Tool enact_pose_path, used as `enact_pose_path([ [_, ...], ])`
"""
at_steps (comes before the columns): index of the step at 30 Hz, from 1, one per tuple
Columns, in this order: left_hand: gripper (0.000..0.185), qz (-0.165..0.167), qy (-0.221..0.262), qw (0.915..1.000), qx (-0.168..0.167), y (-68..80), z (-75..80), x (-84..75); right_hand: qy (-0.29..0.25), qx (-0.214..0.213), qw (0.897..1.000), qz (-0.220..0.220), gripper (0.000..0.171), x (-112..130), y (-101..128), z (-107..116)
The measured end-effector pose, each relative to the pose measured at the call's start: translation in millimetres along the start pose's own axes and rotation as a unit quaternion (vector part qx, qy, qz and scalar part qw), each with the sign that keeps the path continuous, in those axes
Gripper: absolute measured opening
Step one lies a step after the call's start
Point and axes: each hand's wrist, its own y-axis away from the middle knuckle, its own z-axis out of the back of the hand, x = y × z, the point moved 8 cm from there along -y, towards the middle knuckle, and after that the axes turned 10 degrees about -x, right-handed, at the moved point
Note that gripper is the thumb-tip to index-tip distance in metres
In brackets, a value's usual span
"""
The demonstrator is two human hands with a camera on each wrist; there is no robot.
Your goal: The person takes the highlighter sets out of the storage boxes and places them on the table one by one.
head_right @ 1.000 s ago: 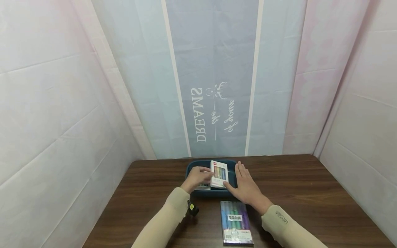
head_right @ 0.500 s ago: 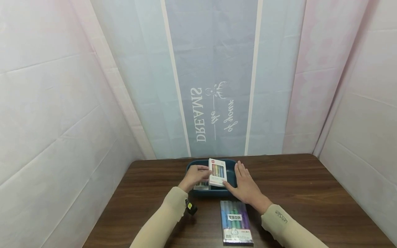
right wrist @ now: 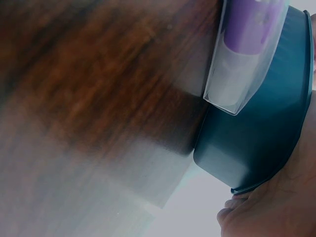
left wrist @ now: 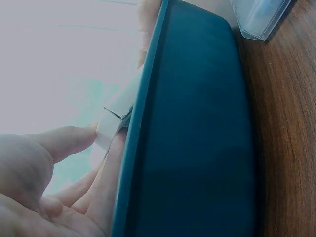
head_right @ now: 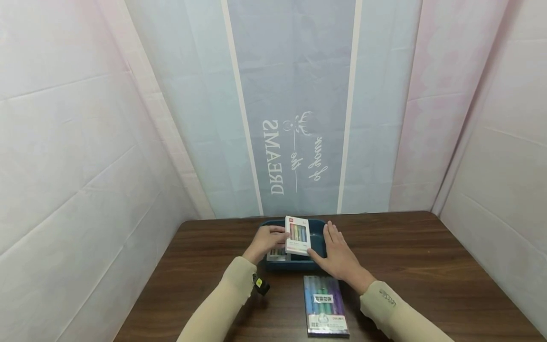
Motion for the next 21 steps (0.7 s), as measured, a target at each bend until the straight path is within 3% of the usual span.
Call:
enact_pose_path([
  [21, 0.036, -0.009, -0.001, 1.0, -0.004, 6.3, 13.2, -2.8, -0.007, -0.005, 1.0, 0.004, 0.11, -1.5, 0.9, -0.1],
])
